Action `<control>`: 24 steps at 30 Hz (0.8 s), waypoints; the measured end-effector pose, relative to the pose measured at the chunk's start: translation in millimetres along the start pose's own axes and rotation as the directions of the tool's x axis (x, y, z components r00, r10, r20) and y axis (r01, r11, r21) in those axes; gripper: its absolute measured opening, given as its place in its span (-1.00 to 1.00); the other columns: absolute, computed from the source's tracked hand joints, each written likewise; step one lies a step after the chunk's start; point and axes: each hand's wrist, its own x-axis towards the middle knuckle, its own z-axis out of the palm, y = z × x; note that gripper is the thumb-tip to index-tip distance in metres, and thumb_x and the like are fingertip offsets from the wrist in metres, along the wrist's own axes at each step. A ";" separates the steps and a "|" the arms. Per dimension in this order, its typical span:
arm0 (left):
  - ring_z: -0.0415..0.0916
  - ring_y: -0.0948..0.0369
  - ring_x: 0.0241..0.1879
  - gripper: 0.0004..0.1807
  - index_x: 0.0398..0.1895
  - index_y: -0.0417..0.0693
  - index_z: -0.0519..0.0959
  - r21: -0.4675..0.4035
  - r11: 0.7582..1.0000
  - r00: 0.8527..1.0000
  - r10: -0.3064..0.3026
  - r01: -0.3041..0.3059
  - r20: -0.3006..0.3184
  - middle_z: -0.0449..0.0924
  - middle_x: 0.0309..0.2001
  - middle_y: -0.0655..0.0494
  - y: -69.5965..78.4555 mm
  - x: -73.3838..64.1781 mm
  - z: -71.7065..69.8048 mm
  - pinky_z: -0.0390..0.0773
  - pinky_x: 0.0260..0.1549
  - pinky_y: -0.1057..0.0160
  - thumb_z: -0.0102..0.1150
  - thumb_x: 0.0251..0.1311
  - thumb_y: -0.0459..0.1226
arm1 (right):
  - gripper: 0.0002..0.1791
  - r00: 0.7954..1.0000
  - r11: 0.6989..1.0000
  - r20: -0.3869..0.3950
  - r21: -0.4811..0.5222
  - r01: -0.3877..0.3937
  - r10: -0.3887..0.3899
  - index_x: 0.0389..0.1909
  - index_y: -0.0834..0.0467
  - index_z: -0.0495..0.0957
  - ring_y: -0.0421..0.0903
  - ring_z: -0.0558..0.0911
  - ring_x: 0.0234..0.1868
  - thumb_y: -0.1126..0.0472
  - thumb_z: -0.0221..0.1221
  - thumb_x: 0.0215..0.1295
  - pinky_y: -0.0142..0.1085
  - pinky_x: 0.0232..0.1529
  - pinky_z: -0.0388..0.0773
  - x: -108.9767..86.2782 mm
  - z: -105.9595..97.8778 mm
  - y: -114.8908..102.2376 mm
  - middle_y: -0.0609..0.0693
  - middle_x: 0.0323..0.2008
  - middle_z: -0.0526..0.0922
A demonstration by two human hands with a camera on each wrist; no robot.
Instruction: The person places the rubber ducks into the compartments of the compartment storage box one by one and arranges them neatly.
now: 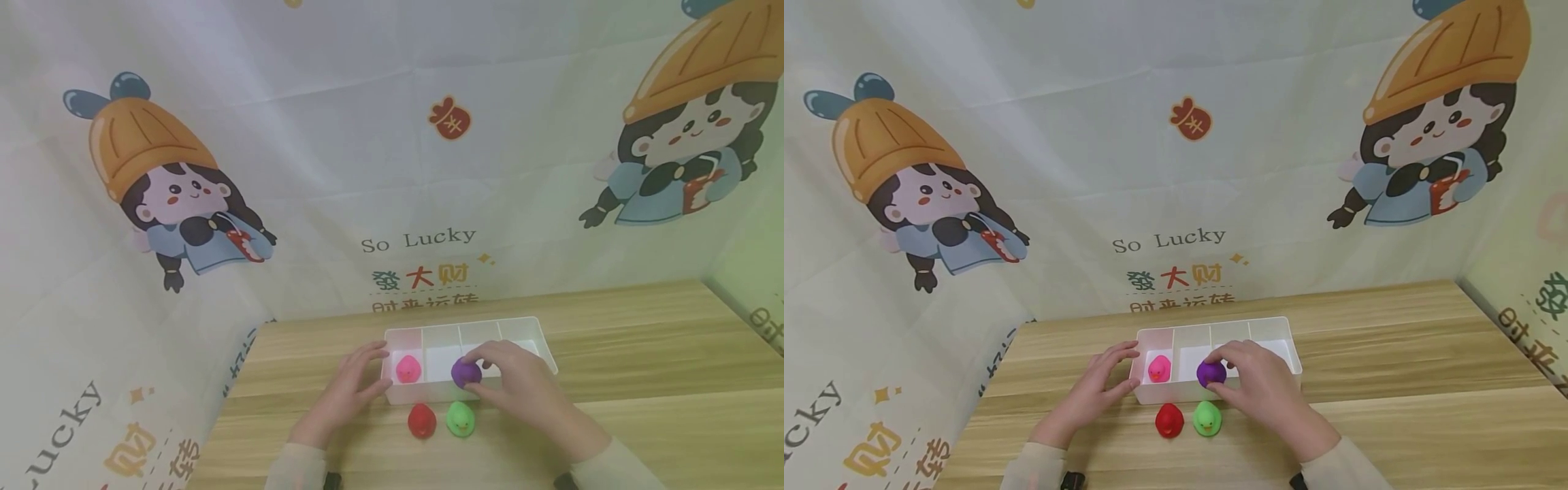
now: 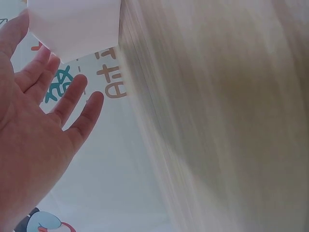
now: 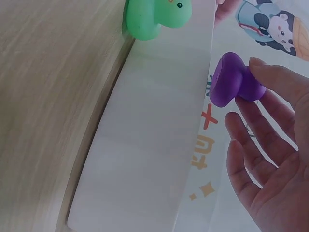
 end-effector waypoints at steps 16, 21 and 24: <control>0.11 -0.08 0.58 -0.44 0.39 -0.05 0.46 -0.014 1.000 1.000 0.011 -0.012 -0.001 0.26 0.57 0.04 0.1 -0.5 -0.3 0.15 0.54 -0.28 0.30 0.38 -0.13 | -0.67 0.997 0.998 0.052 0.025 -0.060 0.059 -0.16 -0.10 0.72 -0.21 0.68 -0.19 0.15 0.57 0.04 -0.35 -0.17 0.68 11.5 10.4 -2.8 -0.27 -0.20 0.75; 0.12 -0.08 0.58 -0.44 0.39 -0.06 0.46 -0.009 1.000 1.000 0.013 -0.013 0.001 0.27 0.57 0.04 -0.3 -0.7 0.0 0.16 0.54 -0.27 0.30 0.37 -0.13 | -0.66 0.996 0.997 0.060 0.020 -0.074 0.073 -0.15 -0.09 0.72 -0.19 0.67 -0.18 0.14 0.57 0.04 -0.34 -0.17 0.67 12.5 14.1 -3.9 -0.24 -0.17 0.75; 0.11 -0.07 0.58 -0.44 0.39 -0.03 0.46 -0.006 1.000 1.000 0.008 -0.008 0.000 0.26 0.57 0.05 0.0 -0.8 -0.2 0.15 0.55 -0.27 0.30 0.38 -0.12 | -0.66 0.995 0.997 0.058 0.013 -0.078 0.077 -0.15 -0.09 0.71 -0.17 0.68 -0.17 0.15 0.57 0.04 -0.32 -0.16 0.68 13.6 15.9 -3.7 -0.22 -0.15 0.75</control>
